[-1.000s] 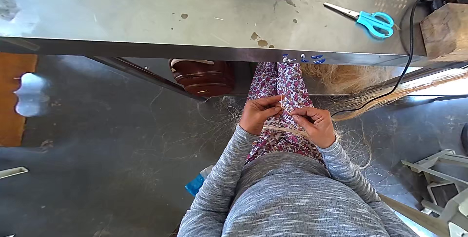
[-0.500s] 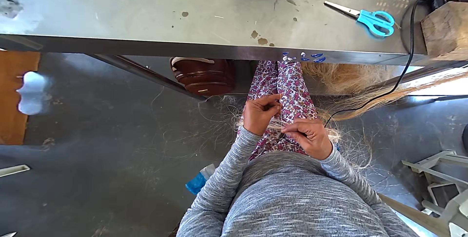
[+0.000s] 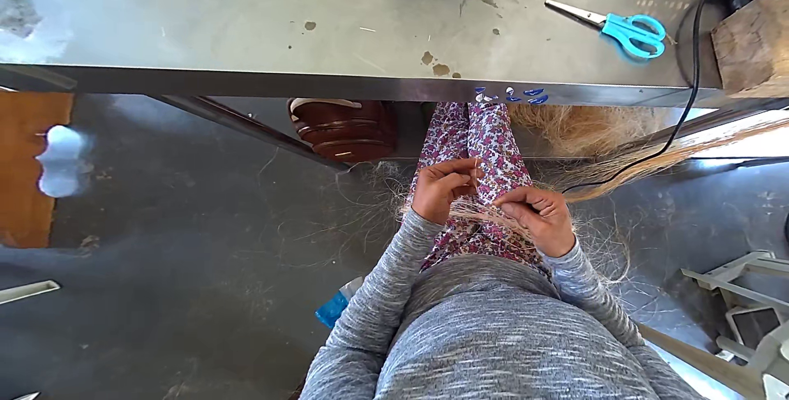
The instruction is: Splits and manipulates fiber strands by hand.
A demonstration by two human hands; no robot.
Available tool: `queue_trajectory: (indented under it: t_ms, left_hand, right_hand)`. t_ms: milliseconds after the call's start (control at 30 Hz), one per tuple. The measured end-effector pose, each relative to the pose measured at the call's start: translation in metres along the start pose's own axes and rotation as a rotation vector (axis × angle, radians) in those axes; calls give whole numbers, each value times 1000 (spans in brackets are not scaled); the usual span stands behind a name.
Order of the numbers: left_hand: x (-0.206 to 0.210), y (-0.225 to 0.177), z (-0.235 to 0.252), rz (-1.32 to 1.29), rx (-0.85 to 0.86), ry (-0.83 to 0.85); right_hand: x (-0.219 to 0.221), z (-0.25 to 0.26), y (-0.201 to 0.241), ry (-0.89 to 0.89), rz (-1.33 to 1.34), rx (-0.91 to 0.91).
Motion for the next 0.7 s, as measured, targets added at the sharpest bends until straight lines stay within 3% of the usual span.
queue_trajectory:
  t_ms: [533,633,700]
  left_hand:
    - [9,-11,-9,-14,-83,87]
    - [7,-10,-8,21,-54,115]
    - [3,-13,-8,123,72,112]
  right_hand:
    - [-28,-3,-5,-149,-20,51]
    - [-34,-2,0,-158,-139,30]
    - [-43,1,5,-122,-265,-5]
Point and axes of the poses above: each hand's wrist, its own z-axis towards the middle knuckle, its own x-axis out of the palm, y = z × x, the point moved 2 cm from there along z, towards the middle knuckle, and after that the axes turned 3 degrees about -y, right-handed, at the moved point
